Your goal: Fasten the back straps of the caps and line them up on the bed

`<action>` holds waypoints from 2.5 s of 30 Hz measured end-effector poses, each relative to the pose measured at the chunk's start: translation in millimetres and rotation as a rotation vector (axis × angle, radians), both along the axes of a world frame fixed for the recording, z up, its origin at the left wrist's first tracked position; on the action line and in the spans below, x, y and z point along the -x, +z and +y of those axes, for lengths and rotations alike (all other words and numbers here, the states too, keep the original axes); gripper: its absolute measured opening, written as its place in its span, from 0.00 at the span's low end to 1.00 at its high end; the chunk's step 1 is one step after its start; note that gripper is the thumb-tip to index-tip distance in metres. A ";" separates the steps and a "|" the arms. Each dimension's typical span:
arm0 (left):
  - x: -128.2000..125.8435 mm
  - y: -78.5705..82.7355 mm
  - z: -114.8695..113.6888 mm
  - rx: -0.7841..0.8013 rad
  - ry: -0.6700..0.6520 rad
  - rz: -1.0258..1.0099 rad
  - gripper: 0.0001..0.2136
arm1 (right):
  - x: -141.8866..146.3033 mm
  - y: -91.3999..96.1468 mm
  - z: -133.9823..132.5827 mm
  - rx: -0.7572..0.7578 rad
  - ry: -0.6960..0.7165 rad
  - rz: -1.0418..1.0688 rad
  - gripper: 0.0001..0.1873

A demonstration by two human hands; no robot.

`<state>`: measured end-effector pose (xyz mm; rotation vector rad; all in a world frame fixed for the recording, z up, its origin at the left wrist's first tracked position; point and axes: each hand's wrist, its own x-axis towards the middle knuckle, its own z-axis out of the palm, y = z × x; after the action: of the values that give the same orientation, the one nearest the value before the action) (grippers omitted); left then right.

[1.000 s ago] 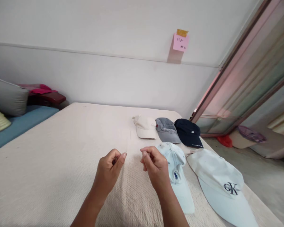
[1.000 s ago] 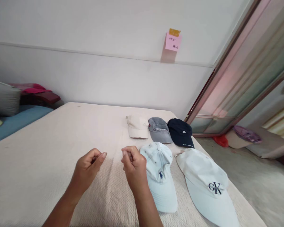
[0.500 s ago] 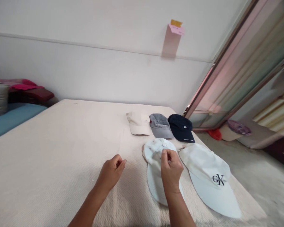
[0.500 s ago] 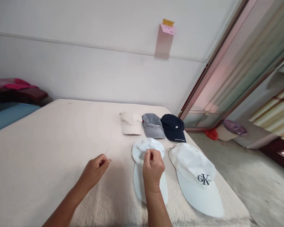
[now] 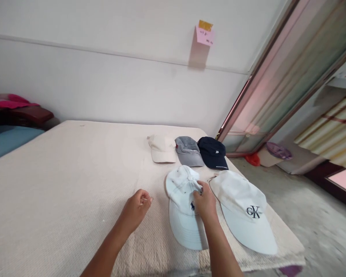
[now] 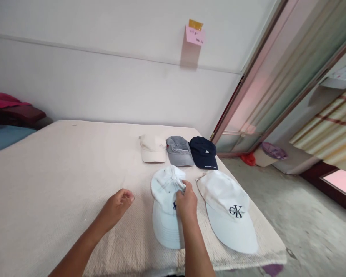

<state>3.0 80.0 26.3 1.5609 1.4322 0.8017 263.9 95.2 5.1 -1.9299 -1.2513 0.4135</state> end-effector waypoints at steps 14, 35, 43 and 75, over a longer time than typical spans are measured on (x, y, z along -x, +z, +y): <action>27.4 17.3 6.3 0.500 0.269 -1.162 0.16 | 98.9 30.4 -18.1 -0.167 0.419 1.289 0.16; 54.8 24.0 -13.6 -0.162 -0.084 -0.224 0.07 | 145.0 39.0 -21.5 -0.599 0.699 0.162 0.21; 45.0 23.4 -15.8 -0.187 -0.274 -0.081 0.06 | 152.1 36.9 -21.6 -0.574 0.767 0.119 0.15; 39.6 21.4 -11.9 0.062 -0.041 -0.547 0.07 | 140.4 41.1 -10.7 -0.321 0.697 0.856 0.17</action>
<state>-36.6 68.1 47.7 1.1937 1.0097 1.0493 123.5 84.5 46.2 -0.8146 -1.2345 1.1602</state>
